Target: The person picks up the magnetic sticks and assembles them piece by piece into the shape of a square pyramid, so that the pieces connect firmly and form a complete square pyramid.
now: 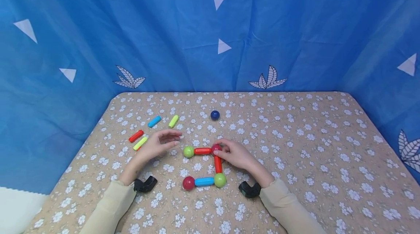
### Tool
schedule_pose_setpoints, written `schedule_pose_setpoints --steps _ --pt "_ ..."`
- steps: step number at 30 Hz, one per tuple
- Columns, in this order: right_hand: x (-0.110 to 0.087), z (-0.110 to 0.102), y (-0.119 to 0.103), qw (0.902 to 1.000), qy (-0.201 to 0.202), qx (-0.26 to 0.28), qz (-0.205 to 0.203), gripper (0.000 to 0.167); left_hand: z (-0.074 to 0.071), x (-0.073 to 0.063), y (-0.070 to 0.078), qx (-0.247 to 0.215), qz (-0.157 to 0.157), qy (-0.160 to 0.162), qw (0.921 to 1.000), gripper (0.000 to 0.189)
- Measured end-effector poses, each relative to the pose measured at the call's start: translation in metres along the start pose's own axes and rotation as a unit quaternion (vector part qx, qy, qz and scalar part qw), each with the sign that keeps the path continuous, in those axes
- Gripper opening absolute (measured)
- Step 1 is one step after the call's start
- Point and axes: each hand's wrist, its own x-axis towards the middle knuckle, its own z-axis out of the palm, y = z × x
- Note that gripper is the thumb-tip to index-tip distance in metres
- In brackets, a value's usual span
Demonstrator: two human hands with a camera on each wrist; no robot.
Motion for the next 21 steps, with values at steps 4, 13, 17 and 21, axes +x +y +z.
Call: schedule_pose_setpoints --steps 4,13,17,21 --pt "-0.001 -0.002 0.001 1.0 0.003 -0.002 0.0 0.031 -0.007 0.011 -0.013 0.005 -0.014 0.081 0.9966 0.031" --pt "-0.002 -0.001 0.002 1.0 0.006 0.006 0.004 0.033 -0.01 0.038 -0.028 0.065 -0.056 0.171 0.9815 0.047" --pt "-0.001 0.0 0.002 1.0 0.003 0.007 -0.001 0.033 -0.01 0.049 -0.032 0.118 -0.083 0.163 0.976 0.054" --pt "0.0 0.001 0.003 1.0 0.005 0.007 -0.001 0.033 -0.011 0.06 -0.035 0.149 -0.086 0.148 0.9739 0.052"
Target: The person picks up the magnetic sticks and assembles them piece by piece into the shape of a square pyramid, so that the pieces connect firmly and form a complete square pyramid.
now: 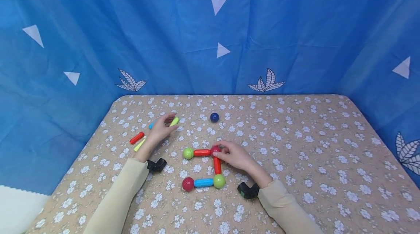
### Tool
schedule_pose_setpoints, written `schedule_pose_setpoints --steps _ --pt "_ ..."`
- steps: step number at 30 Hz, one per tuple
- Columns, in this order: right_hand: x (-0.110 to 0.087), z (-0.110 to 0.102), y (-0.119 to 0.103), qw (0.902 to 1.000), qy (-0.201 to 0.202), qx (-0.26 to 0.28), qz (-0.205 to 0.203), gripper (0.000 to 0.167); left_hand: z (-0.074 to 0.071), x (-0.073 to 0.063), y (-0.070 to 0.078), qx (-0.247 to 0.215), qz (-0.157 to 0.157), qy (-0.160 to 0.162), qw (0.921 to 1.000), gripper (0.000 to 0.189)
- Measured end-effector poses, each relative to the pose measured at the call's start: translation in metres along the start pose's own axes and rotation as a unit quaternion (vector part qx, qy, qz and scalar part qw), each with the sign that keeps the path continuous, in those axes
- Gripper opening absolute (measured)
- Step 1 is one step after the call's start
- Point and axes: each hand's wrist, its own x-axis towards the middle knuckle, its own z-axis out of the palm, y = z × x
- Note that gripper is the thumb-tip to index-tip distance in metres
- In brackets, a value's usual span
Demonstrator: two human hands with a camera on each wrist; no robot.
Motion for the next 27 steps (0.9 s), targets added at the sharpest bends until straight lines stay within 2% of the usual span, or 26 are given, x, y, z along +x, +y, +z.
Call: schedule_pose_setpoints --steps 4,8,12,16,18,21,24,27 --pt "0.001 0.0 0.002 1.0 0.001 0.003 -0.006 0.033 0.002 0.008 -0.001 0.032 0.015 -0.006 0.9994 0.045" --pt "0.002 0.0 0.002 0.9999 0.001 0.004 -0.016 0.031 0.003 0.01 0.0 0.086 0.022 -0.001 0.996 0.038" --pt "0.001 0.0 0.002 0.9999 -0.002 0.003 -0.014 0.032 0.002 0.004 0.002 0.15 0.025 -0.003 0.9883 0.034" --pt "0.001 0.0 0.001 0.9999 0.0 0.003 -0.012 0.032 -0.001 -0.007 0.004 0.166 0.032 -0.012 0.9855 0.032" --pt "0.001 0.0 0.001 0.9999 0.0 0.004 -0.011 0.032 -0.002 -0.013 0.004 0.151 0.036 -0.015 0.9878 0.03" --pt "0.0 -0.001 0.001 0.9999 -0.002 0.004 -0.011 0.032 -0.004 -0.024 0.007 0.102 0.035 -0.023 0.9939 0.029" --pt "0.0 0.0 0.002 0.9999 -0.004 0.004 -0.012 0.033 -0.009 -0.038 0.013 0.022 0.022 -0.034 0.9989 0.029" --pt "0.0 0.0 0.003 0.9999 -0.003 0.005 -0.013 0.033 -0.014 -0.053 0.02 -0.07 -0.003 -0.055 0.996 0.032"
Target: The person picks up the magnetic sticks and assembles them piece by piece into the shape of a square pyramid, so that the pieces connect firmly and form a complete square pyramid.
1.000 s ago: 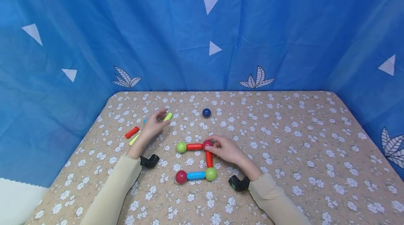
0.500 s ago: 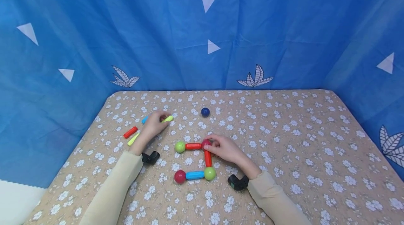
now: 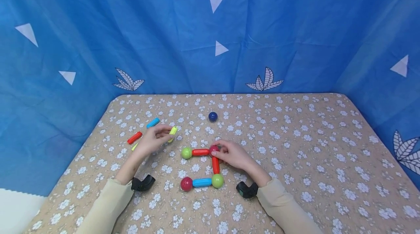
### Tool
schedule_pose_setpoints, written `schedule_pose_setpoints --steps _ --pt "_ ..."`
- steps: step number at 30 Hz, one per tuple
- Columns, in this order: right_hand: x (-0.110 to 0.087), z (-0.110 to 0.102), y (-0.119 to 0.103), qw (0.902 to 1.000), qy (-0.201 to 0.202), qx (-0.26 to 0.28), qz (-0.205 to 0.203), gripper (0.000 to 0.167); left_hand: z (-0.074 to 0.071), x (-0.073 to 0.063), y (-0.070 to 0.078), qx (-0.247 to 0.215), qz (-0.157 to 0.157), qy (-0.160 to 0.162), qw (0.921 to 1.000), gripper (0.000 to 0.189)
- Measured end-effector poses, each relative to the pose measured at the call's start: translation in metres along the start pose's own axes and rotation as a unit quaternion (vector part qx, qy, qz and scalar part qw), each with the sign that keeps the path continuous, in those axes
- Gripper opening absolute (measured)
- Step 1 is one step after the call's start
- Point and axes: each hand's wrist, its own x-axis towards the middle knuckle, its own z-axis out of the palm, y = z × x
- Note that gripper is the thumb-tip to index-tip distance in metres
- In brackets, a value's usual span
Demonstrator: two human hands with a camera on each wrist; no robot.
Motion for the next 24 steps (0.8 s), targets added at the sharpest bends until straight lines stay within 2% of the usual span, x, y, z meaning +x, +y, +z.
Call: schedule_pose_setpoints --steps 4,7,11,15,18,24 --pt "0.0 0.0 0.0 1.0 -0.001 0.0 0.0 0.034 0.0 -0.02 0.007 -0.087 -0.03 -0.027 0.9954 0.034" --pt "0.0 -0.001 -0.001 1.0 -0.001 -0.004 -0.002 0.034 0.003 -0.031 0.008 -0.119 -0.04 -0.041 0.9913 0.034" --pt "0.0 0.0 0.0 1.0 -0.003 -0.006 -0.003 0.034 0.009 -0.043 0.007 -0.139 -0.044 -0.054 0.9879 0.034" --pt "-0.001 0.0 -0.001 1.0 -0.005 -0.003 0.0 0.032 0.018 -0.052 0.004 -0.15 -0.073 -0.069 0.9836 0.037" --pt "-0.001 0.0 -0.001 1.0 -0.005 -0.001 0.003 0.032 0.023 -0.055 0.0 -0.161 -0.087 -0.085 0.9794 0.039" --pt "0.0 -0.001 -0.001 1.0 -0.005 -0.001 -0.003 0.034 0.032 -0.058 -0.006 -0.183 -0.088 -0.11 0.973 0.038"
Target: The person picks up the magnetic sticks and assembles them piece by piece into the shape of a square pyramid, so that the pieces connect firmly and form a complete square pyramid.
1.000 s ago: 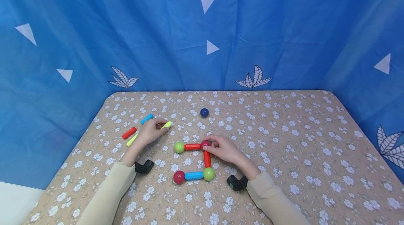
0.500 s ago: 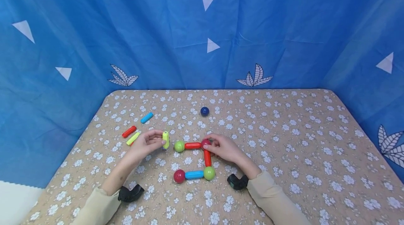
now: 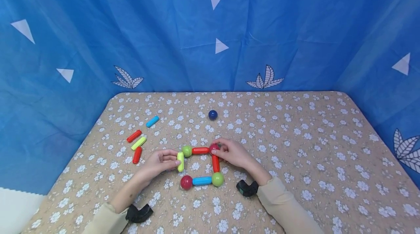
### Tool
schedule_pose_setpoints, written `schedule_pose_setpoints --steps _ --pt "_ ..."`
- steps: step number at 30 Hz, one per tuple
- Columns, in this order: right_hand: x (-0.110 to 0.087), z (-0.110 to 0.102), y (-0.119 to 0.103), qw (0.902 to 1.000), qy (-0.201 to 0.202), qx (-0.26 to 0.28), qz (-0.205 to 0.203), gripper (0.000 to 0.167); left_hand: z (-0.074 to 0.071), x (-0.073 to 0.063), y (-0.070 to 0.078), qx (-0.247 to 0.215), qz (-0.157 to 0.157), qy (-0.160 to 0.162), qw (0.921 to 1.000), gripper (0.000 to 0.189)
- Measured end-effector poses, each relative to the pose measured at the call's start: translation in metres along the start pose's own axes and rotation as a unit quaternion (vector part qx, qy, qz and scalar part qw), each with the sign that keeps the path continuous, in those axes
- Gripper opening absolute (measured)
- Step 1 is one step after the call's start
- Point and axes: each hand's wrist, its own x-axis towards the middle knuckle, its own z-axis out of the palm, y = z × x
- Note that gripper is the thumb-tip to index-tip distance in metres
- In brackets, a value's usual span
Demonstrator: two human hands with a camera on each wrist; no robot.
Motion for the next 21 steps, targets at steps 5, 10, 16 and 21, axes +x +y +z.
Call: schedule_pose_setpoints --steps 5,10,16,21 --pt "0.0004 -0.0003 0.0002 1.0 -0.001 -0.003 0.001 0.034 0.0041 0.0007 -0.0023 -0.005 -0.004 -0.002 1.0 0.036" --pt "-0.0004 -0.0007 -0.0009 0.9999 0.0 -0.002 0.012 0.033 0.007 0.0023 -0.0043 -0.012 -0.023 0.001 0.9997 0.035" --pt "0.0007 -0.0009 -0.001 0.9999 0.002 -0.008 0.007 0.032 0.0094 0.0041 -0.0063 -0.023 -0.037 0.002 0.999 0.036" --pt "0.0013 -0.0012 -0.0011 0.9999 0.002 -0.011 0.009 0.033 0.0098 0.0041 -0.0065 -0.015 -0.05 0.0 0.9986 0.035"
